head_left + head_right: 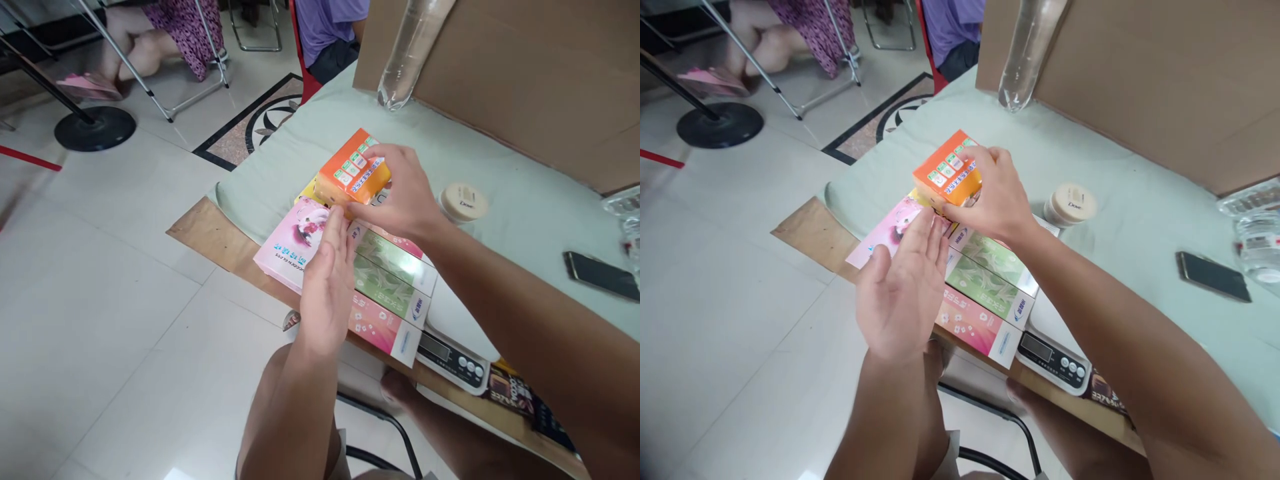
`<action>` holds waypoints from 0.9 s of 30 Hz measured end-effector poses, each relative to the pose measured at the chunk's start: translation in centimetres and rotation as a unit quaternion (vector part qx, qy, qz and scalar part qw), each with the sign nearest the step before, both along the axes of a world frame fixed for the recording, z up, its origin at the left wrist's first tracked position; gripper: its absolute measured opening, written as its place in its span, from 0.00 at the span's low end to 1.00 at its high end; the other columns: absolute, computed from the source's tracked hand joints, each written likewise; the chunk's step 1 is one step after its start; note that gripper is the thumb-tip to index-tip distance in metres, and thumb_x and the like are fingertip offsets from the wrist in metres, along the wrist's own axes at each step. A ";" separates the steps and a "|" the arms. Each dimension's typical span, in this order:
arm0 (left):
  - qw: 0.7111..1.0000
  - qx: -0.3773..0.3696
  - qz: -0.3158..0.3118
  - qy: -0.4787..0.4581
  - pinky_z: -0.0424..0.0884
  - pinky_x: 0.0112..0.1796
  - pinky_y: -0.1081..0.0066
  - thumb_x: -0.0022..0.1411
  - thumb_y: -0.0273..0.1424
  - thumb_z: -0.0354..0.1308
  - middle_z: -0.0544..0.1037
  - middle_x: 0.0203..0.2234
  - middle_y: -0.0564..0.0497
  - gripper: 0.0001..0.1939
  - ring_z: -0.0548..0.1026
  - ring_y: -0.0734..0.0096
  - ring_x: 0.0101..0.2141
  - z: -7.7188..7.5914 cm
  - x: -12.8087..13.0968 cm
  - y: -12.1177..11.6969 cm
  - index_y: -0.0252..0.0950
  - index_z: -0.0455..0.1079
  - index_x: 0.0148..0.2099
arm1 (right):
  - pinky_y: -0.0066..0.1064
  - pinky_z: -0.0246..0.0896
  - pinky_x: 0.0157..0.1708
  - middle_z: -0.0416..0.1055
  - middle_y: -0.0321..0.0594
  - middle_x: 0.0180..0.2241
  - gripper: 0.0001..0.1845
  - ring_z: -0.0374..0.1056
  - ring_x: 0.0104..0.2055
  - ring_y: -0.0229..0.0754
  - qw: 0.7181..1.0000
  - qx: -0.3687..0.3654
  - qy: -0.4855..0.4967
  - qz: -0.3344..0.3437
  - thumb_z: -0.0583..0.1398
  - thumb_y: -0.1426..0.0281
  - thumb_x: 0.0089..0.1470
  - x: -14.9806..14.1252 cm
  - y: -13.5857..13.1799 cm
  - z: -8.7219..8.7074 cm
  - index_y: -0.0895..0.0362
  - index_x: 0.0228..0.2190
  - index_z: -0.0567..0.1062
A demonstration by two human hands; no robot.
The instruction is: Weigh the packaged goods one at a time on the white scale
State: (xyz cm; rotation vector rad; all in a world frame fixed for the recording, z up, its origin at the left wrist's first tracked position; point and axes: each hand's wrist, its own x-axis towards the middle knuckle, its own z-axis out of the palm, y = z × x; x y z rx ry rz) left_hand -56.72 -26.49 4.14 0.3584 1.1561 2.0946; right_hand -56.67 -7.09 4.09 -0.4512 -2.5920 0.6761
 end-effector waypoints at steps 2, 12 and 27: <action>1.000 0.000 -0.009 0.014 0.51 0.75 0.52 0.66 0.56 0.49 0.55 0.76 0.55 0.35 0.46 0.56 0.77 0.2 0.4 -0.2 0.46 0.64 0.69 | 0.55 0.72 0.54 0.65 0.50 0.60 0.41 0.59 0.66 0.61 0.999 0.023 0.039 -0.017 0.73 0.53 0.44 1.7 -0.5 1.1 0.49 0.56 0.68; 0.995 -0.015 -0.049 0.088 0.75 0.62 0.52 0.57 0.52 0.72 0.52 0.75 0.49 0.53 0.63 0.44 0.71 0.5 7.2 3.5 0.62 0.43 0.74 | 0.59 0.64 0.65 0.60 0.48 0.62 0.44 0.58 0.69 0.60 0.989 -0.011 0.124 -0.074 0.72 0.56 0.47 20.2 -7.5 4.0 0.44 0.63 0.64; 0.805 -0.411 -0.148 0.401 0.68 0.32 0.65 0.63 0.53 0.62 0.79 0.31 0.53 0.21 0.76 0.65 0.30 1.2 13.3 7.7 0.41 0.66 0.41 | 0.48 0.70 0.62 0.71 0.49 0.56 0.19 0.68 0.63 0.49 0.947 -0.133 0.180 -0.229 0.55 0.68 0.65 26.6 -2.4 -1.9 0.52 0.54 0.77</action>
